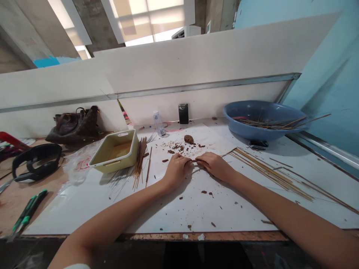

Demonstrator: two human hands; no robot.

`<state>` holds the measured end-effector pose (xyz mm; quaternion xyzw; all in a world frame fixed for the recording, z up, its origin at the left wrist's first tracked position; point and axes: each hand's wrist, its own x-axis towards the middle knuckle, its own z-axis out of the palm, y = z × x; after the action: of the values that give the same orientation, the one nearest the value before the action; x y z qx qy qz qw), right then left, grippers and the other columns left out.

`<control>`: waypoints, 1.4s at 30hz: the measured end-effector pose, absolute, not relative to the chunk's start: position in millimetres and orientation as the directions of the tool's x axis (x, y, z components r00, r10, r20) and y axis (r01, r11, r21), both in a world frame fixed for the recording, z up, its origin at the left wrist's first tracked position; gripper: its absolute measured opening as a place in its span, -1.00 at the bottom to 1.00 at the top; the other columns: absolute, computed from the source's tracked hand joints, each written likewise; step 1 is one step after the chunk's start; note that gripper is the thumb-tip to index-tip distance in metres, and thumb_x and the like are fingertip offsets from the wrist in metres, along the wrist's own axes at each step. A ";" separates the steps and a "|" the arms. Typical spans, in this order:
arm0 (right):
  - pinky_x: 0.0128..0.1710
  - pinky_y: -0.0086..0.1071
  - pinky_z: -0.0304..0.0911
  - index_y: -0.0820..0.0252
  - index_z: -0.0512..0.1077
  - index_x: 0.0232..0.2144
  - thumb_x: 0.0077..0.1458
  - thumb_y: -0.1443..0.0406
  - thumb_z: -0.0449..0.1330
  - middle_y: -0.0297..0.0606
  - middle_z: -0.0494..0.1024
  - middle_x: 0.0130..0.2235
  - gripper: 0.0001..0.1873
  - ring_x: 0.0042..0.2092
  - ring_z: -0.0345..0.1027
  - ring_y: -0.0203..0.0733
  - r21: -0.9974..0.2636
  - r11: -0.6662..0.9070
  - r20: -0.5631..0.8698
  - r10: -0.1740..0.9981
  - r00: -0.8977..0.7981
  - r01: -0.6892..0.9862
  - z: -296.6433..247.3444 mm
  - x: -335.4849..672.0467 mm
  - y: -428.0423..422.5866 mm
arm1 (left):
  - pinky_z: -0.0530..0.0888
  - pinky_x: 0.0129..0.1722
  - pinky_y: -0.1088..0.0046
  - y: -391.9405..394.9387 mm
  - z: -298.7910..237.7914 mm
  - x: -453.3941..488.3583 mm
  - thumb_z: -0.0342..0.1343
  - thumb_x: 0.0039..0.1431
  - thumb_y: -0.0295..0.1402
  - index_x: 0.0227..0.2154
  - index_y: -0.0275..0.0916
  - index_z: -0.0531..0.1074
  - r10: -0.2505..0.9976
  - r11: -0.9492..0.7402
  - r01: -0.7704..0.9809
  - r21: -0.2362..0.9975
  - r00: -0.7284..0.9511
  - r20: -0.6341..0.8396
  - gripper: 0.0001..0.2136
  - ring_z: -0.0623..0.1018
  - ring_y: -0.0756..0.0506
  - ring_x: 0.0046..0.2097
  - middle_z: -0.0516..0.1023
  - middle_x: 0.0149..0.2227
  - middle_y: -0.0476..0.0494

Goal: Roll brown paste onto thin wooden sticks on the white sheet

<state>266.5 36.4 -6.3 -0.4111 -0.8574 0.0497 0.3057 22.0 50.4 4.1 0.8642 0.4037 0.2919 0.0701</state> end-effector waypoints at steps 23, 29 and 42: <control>0.01 -0.09 0.41 0.17 0.60 -0.05 0.52 0.33 0.06 -0.06 0.72 -0.11 -0.72 -0.09 0.56 0.05 -0.308 0.650 0.486 0.735 -0.472 0.695 1.1 266.0 33.9 | 0.50 0.04 0.05 46.9 4.8 22.4 0.07 0.48 -0.46 -0.24 -0.16 0.63 0.748 -0.639 0.703 0.311 0.474 0.466 -0.76 0.51 -0.29 -0.05 0.70 -0.21 -0.19; 0.01 -0.09 0.40 0.19 0.59 -0.06 0.48 0.37 0.07 -0.05 0.73 -0.11 -0.73 -0.09 0.56 0.06 -0.299 0.645 0.489 0.736 -0.468 0.703 2.4 266.5 33.6 | 0.50 0.06 0.03 45.8 5.6 22.9 0.06 0.48 -0.47 -0.23 -0.16 0.61 0.750 -0.636 0.702 0.320 0.467 0.468 -0.77 0.51 -0.29 -0.04 0.71 -0.19 -0.20; 0.04 -0.10 0.37 0.18 0.58 -0.04 0.49 0.39 0.05 -0.06 0.73 -0.09 -0.73 -0.08 0.56 0.06 -0.303 0.609 0.494 0.758 -0.426 0.733 0.1 268.9 37.7 | 0.17 0.41 -0.17 44.9 2.7 22.7 0.06 0.52 -0.41 0.12 -0.17 0.54 0.784 -0.580 0.746 0.327 0.402 0.473 -0.76 0.59 -0.27 0.04 0.73 -0.14 -0.17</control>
<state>268.9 37.7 0.1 -0.4415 -0.8441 0.0208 0.3035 22.7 44.9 2.7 0.8368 0.4571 0.2997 0.0317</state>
